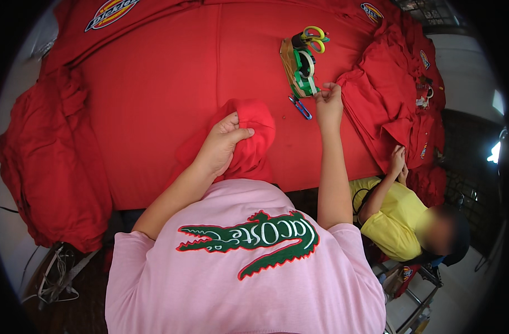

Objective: The person trims loose threads from red shirts using small snips and stacks them in a pile on a table.

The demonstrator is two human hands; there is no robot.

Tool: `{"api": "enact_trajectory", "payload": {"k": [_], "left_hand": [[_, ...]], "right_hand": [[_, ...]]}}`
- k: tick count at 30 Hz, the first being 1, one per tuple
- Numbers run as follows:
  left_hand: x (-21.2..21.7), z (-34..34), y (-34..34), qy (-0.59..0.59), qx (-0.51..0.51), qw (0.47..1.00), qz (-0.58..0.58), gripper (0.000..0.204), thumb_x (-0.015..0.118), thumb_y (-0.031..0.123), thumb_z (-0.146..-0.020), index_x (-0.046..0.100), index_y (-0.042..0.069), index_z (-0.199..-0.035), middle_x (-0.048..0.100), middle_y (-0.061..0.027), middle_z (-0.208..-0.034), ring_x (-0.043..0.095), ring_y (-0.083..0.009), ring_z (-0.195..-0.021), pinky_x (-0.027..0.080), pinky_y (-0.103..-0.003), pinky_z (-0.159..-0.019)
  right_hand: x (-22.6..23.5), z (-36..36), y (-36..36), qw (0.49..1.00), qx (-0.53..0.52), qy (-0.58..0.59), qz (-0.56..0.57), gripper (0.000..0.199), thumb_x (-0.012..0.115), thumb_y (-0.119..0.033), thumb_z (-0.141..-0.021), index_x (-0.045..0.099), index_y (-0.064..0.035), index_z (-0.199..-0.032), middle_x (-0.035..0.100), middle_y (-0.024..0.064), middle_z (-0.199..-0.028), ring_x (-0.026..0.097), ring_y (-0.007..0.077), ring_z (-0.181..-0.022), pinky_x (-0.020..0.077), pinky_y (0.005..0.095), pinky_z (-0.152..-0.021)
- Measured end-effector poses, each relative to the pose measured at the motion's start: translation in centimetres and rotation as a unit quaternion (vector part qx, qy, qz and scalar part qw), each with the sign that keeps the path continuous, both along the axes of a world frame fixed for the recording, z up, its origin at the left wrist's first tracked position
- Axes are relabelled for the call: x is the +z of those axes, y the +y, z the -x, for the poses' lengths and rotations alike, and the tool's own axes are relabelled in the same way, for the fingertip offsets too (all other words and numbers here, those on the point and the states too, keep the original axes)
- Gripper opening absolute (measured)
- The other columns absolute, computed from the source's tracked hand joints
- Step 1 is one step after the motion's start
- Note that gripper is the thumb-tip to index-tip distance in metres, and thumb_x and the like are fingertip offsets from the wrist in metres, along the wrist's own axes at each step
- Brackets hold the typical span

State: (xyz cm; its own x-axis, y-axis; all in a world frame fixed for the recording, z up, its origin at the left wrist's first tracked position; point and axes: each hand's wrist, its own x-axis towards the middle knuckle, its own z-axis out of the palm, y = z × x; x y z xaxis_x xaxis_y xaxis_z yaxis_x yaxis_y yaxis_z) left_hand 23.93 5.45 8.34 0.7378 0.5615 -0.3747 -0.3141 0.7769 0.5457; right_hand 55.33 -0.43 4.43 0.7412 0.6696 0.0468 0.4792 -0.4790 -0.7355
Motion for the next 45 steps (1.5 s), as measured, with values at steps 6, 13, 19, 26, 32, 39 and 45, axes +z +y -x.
{"api": "enact_trajectory", "payload": {"k": [6,13,19,26,32,39,45], "left_hand": [[0.1,-0.4,0.0,-0.01,0.002,1.0,0.007,0.041,0.059,-0.008,-0.095,0.063,-0.001,-0.135,0.072,-0.0085,-0.126,0.069,-0.016,-0.115,0.052,-0.032,-0.106],[0.6,-0.2,0.0,0.0,0.0,1.0,0.0,0.042,0.059,-0.007,-0.095,0.061,-0.002,-0.137,0.069,-0.0091,-0.131,0.066,-0.0173,-0.121,0.05,-0.032,-0.109],[1.7,-0.2,-0.2,-0.002,-0.01,1.0,-0.003,0.044,0.059,-0.004,-0.096,0.057,-0.004,-0.14,0.068,-0.012,-0.135,0.065,-0.0202,-0.125,0.049,-0.035,-0.112],[3.3,0.7,-0.9,-0.027,-0.033,0.999,-0.003,0.05,0.056,-0.006,-0.094,0.054,-0.005,-0.144,0.064,-0.0134,-0.141,0.062,-0.0195,-0.13,0.047,-0.035,-0.114],[3.2,0.2,-2.5,-0.07,-0.038,0.997,-0.025,0.051,0.054,-0.005,-0.093,0.055,-0.001,-0.144,0.065,-0.0103,-0.14,0.061,-0.0176,-0.13,0.045,-0.032,-0.114],[3.8,1.0,-4.0,-0.055,-0.036,0.997,-0.031,0.045,0.052,-0.005,-0.094,0.058,0.001,-0.138,0.066,-0.0078,-0.136,0.061,-0.0142,-0.125,0.046,-0.031,-0.111],[3.5,1.0,-4.4,-0.058,-0.037,0.997,-0.043,0.041,0.051,-0.002,-0.095,0.059,0.001,-0.135,0.065,-0.0061,-0.133,0.059,-0.0139,-0.124,0.044,-0.031,-0.111]], "right_hand": [[-1.0,0.5,-0.5,0.999,-0.008,-0.021,-0.038,0.03,0.066,0.002,-0.093,0.054,-0.0024,-0.121,0.071,0.0104,-0.086,0.07,0.0228,-0.079,0.0552,0.0372,-0.073],[-2.9,0.7,0.0,0.991,-0.026,-0.062,-0.117,0.027,0.067,0.007,-0.09,0.05,-0.0015,-0.109,0.066,0.0115,-0.083,0.069,0.0213,-0.078,0.0542,0.0366,-0.071],[-5.6,-1.8,-1.3,0.96,-0.054,0.18,-0.208,0.033,0.062,0.014,-0.093,0.041,-0.0027,-0.111,0.063,0.0103,-0.091,0.068,0.0173,-0.079,0.0587,0.0287,-0.074],[10.7,9.8,-3.5,0.913,0.227,0.291,-0.173,0.03,0.065,0.01,-0.094,0.045,-0.0075,-0.109,0.064,0.0057,-0.092,0.063,0.0127,-0.092,0.0503,0.0286,-0.085],[15.7,15.4,-3.5,0.938,0.347,0.014,-0.017,0.028,0.069,0.004,-0.087,0.048,-0.0047,-0.103,0.062,0.0098,-0.082,0.064,0.0273,-0.078,0.05,0.0402,-0.075],[15.6,16.8,-4.2,0.917,0.378,-0.124,0.003,0.023,0.065,0.001,-0.087,0.049,-0.0056,-0.103,0.064,0.0119,-0.082,0.065,0.0342,-0.08,0.0465,0.0456,-0.074],[15.3,17.7,-4.5,0.911,0.359,-0.202,0.01,0.028,0.071,-0.002,-0.085,0.05,-0.0056,-0.103,0.065,0.0113,-0.082,0.066,0.0333,-0.078,0.0501,0.0461,-0.073]]}}
